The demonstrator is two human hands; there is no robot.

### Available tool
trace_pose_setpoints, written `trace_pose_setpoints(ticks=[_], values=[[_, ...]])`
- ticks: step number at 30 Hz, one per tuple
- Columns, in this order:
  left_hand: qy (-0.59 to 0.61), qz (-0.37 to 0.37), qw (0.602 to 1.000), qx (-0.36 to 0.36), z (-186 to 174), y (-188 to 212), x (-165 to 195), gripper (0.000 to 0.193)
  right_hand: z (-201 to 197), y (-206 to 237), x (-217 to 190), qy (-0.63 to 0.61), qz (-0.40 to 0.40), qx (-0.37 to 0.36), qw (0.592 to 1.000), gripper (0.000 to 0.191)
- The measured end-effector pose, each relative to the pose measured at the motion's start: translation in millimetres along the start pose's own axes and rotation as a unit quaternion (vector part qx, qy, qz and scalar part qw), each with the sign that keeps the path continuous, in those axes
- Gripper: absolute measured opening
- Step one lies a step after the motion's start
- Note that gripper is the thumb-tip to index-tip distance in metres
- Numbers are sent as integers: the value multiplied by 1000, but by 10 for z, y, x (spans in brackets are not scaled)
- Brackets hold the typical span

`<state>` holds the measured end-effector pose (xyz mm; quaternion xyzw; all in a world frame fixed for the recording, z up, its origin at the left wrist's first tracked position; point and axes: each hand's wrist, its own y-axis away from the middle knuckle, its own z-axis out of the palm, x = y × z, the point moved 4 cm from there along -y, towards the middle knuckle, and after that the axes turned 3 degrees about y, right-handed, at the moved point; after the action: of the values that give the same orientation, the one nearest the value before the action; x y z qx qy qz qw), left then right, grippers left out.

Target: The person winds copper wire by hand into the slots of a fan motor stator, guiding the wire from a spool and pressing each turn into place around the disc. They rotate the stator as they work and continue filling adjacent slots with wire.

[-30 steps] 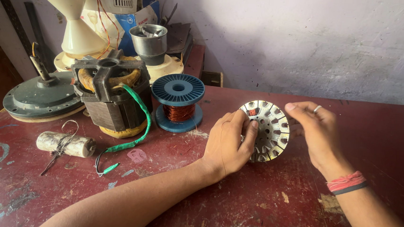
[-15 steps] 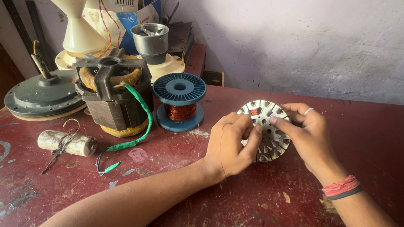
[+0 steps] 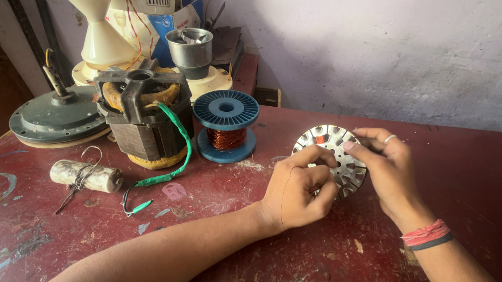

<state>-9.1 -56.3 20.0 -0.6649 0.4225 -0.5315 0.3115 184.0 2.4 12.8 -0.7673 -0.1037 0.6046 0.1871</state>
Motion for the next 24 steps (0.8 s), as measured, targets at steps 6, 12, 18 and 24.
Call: trace_pose_setpoints(ticks=[6, 12, 18, 24], values=[[12, -120, 987, -103, 109, 13, -111, 38, -15, 8, -41, -14, 1, 10, 1000, 32], [32, -106, 989, -101, 105, 10, -106, 42, -7, 37, -125, 23, -24, -4, 999, 41], [55, -158, 977, -129, 143, 15, -120, 40, -3, 44, -134, 6, -6, 4, 1000, 41], [42, -155, 969, -186, 200, -12, -166, 39, -1, 43, -120, 8, -7, 16, 1000, 40]])
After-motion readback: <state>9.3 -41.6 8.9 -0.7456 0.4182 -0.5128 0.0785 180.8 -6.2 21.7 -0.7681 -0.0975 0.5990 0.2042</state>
